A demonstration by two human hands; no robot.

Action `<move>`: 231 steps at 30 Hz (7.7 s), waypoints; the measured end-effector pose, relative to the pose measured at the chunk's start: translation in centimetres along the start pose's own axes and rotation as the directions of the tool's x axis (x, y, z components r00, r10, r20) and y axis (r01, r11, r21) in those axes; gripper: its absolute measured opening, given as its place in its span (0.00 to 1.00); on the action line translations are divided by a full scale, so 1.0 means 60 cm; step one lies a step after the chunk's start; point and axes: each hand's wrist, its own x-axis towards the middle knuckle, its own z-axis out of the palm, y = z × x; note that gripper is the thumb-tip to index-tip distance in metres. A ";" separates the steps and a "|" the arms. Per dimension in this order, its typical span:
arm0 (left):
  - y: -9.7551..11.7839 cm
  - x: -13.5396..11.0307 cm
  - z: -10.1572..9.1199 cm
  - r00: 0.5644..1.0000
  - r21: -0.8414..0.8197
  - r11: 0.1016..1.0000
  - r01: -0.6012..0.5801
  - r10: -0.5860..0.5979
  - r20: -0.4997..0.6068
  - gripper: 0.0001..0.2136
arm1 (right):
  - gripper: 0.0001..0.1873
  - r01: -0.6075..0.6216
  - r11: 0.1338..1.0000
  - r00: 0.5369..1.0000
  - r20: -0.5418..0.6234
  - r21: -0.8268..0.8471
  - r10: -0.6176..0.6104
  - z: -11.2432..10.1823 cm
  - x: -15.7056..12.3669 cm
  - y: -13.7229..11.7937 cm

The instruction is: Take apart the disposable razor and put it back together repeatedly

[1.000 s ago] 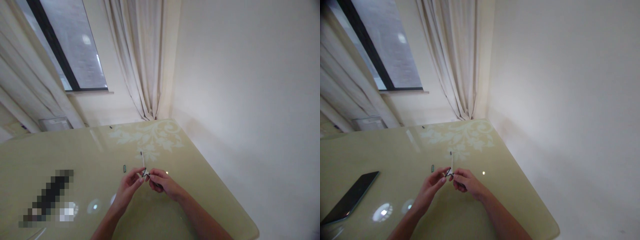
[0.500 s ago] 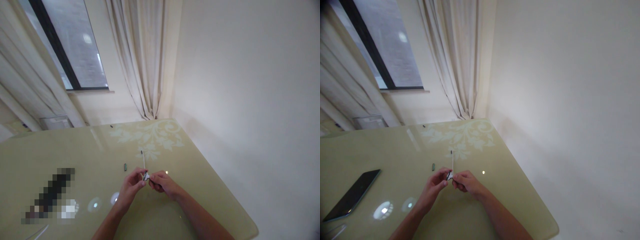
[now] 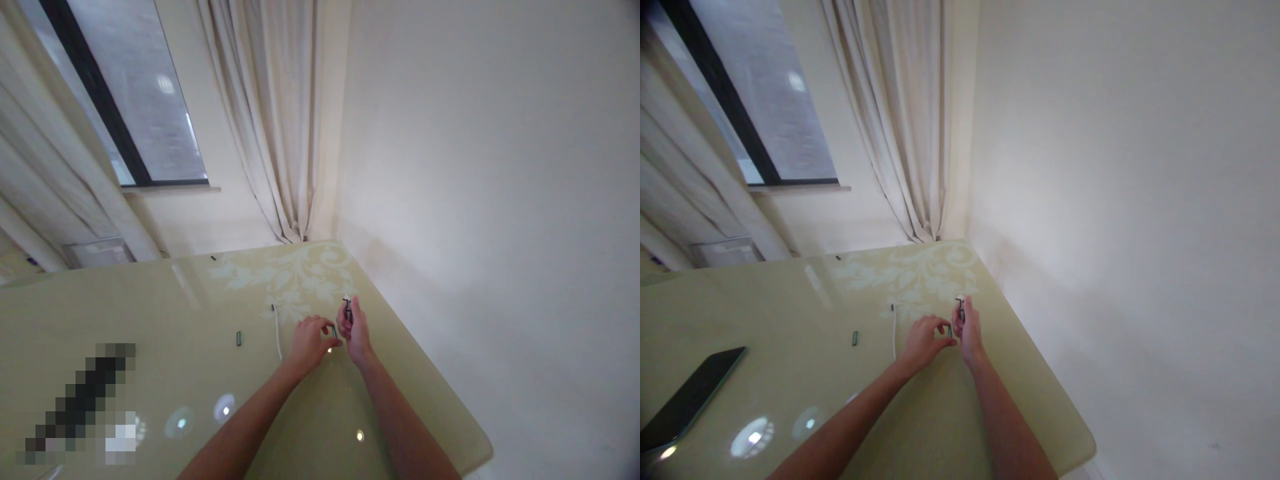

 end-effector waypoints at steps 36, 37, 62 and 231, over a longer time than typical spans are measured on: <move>-0.259 -0.146 -0.188 0.881 0.205 0.877 0.435 -0.368 -0.297 0.17 | 0.17 0.296 -0.039 0.949 0.289 -0.955 0.124 0.172 -0.073 0.091; -0.261 -0.147 -0.188 0.880 0.194 0.881 0.431 -0.363 -0.305 0.17 | 0.16 0.299 -0.054 0.948 0.290 -0.953 0.128 0.182 -0.073 0.095; -0.123 -0.179 -0.107 0.914 -0.242 0.960 -0.139 0.031 -0.404 0.20 | 0.24 -0.267 0.892 0.854 0.340 -0.366 0.394 0.080 -0.111 0.053; -0.060 -0.098 -0.043 0.880 0.095 0.976 -0.197 0.219 -0.422 0.15 | 0.25 0.083 0.886 0.974 0.225 -0.455 0.024 -0.002 -0.021 0.007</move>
